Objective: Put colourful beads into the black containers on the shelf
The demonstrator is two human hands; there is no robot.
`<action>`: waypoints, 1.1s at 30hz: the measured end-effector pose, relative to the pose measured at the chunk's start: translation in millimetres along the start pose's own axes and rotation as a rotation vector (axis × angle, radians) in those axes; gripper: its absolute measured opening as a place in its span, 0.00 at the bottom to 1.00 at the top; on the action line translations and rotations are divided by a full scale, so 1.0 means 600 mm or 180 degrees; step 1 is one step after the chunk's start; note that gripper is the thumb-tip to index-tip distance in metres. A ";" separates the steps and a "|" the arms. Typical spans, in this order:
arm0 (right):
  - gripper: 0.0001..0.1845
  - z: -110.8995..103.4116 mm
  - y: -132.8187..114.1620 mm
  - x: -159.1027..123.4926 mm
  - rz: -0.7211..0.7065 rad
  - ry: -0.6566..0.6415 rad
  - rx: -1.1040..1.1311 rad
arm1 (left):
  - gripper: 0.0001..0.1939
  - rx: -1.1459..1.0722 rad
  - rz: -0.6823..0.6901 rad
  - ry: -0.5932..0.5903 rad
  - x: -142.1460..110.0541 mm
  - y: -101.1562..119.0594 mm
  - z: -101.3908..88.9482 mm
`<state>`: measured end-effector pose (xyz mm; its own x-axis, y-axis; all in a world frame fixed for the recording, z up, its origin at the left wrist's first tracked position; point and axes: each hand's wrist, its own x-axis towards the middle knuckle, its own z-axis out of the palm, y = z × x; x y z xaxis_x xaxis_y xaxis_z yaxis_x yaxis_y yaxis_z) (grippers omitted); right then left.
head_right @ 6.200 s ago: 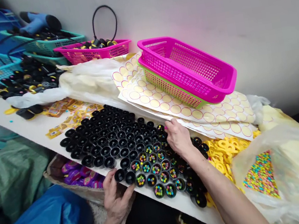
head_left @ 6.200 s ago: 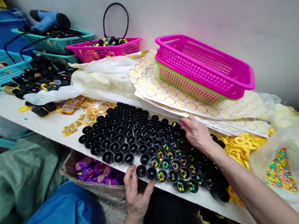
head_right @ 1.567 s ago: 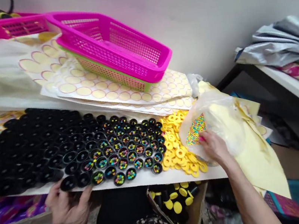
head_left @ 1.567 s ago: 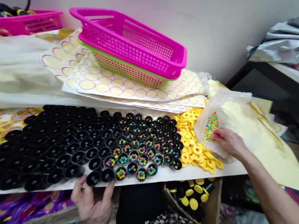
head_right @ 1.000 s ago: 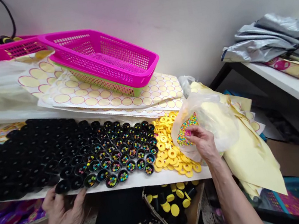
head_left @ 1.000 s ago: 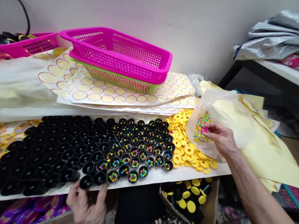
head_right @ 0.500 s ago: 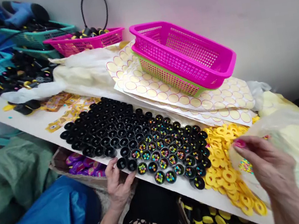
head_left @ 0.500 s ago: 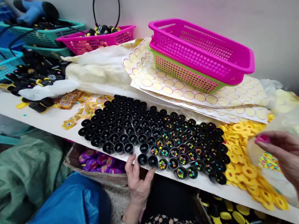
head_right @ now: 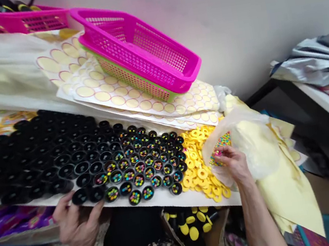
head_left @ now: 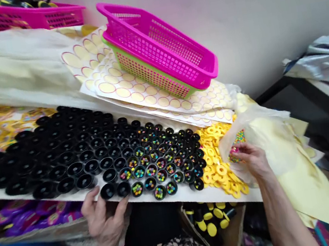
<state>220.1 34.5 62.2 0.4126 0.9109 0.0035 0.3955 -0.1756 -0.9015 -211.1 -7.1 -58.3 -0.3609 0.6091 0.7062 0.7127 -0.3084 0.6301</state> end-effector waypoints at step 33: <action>0.11 0.434 -0.242 0.024 -0.2835 -0.2385 -0.1426 | 0.31 -0.0106 -0.0199 -0.0375 -0.023 0.007 -0.029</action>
<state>-44.8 170.5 80.4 -0.6530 0.7409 0.1570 0.6027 0.6339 -0.4848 -213.9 -29.6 -59.9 -0.3293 0.7090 0.6236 0.6700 -0.2900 0.6834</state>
